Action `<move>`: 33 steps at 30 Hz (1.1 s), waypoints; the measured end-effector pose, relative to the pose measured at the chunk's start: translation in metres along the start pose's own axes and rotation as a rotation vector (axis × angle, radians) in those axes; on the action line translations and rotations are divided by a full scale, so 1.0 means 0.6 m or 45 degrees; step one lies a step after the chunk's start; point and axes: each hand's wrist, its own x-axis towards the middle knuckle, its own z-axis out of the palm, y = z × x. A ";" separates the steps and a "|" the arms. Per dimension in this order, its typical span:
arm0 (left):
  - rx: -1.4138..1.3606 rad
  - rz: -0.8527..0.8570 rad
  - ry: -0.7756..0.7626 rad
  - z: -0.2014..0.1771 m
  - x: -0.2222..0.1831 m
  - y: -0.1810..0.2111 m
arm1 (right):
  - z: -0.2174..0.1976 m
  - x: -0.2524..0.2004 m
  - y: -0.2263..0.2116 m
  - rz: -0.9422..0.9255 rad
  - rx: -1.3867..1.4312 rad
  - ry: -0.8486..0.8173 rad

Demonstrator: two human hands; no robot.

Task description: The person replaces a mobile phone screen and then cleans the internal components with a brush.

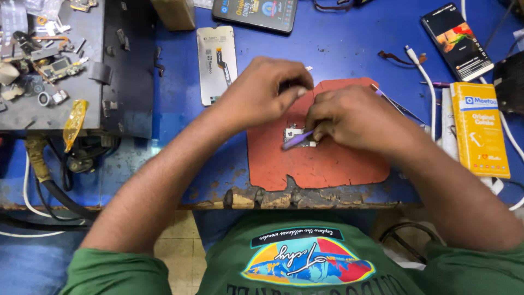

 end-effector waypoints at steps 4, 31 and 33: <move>0.153 -0.142 -0.280 0.003 -0.032 0.010 | 0.012 -0.016 -0.006 -0.090 -0.190 0.166; 0.219 -0.044 -0.461 0.008 -0.048 0.009 | 0.022 -0.020 -0.024 -0.190 -0.233 0.178; 0.234 -0.023 -0.424 0.007 -0.049 0.009 | 0.022 -0.017 -0.023 -0.093 -0.190 0.205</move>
